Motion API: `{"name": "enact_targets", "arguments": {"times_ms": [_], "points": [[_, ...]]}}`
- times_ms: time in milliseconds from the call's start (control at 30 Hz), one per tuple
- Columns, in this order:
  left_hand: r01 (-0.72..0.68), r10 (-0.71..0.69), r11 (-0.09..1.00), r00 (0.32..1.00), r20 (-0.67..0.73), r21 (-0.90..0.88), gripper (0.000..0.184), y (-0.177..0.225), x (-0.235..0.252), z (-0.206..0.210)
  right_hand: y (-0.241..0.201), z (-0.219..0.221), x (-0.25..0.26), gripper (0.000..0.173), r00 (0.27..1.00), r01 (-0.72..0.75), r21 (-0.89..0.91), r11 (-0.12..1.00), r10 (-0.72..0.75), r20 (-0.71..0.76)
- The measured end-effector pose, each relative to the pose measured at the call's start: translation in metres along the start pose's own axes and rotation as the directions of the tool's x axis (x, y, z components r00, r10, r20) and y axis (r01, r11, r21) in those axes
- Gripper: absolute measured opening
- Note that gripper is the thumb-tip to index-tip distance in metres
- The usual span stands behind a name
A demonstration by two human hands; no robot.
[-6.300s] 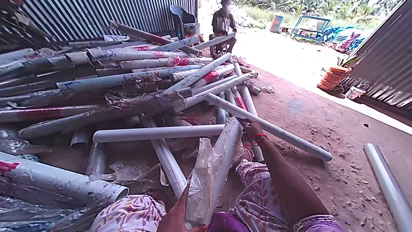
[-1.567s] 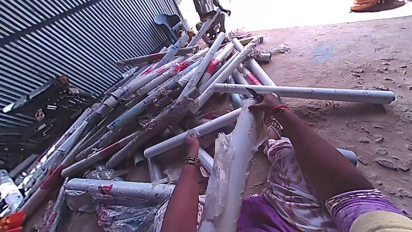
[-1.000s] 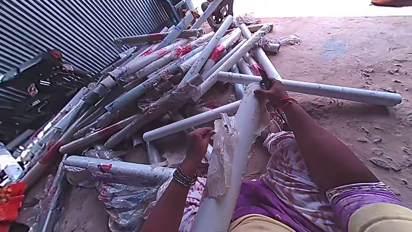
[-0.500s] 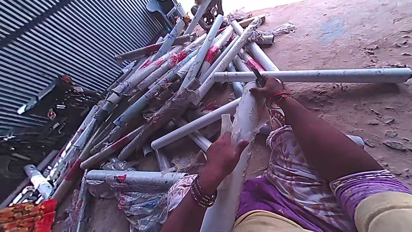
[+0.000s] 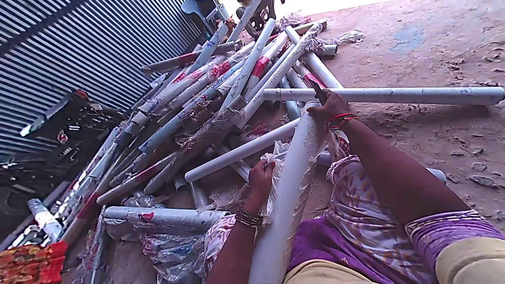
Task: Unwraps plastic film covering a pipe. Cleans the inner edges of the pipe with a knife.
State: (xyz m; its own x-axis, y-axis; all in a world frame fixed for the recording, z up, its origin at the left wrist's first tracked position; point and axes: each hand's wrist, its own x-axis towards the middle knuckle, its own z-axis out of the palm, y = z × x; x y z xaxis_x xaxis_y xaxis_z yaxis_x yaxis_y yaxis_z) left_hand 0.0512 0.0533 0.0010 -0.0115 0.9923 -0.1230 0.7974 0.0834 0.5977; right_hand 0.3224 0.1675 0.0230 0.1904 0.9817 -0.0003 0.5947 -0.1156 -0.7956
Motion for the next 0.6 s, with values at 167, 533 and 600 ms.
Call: {"name": "enact_targets", "arguments": {"times_ms": [167,533,600], "points": [[-0.014,0.016,0.998,0.999,-0.030,0.061,0.030,-0.015,0.010,0.000,-0.007,0.006,0.003,0.049,1.000,0.001,-0.019,1.000,-0.001,0.005],[-0.215,0.255,0.945,0.957,-0.141,0.246,0.036,-0.074,0.030,0.018,-0.016,0.004,-0.009,0.049,0.999,0.035,-0.051,0.998,-0.036,-0.024],[-0.131,0.131,0.991,0.991,0.005,0.035,0.034,-0.077,0.037,0.016,-0.015,-0.001,-0.012,0.049,0.998,0.039,-0.034,0.999,-0.041,-0.047]]}}
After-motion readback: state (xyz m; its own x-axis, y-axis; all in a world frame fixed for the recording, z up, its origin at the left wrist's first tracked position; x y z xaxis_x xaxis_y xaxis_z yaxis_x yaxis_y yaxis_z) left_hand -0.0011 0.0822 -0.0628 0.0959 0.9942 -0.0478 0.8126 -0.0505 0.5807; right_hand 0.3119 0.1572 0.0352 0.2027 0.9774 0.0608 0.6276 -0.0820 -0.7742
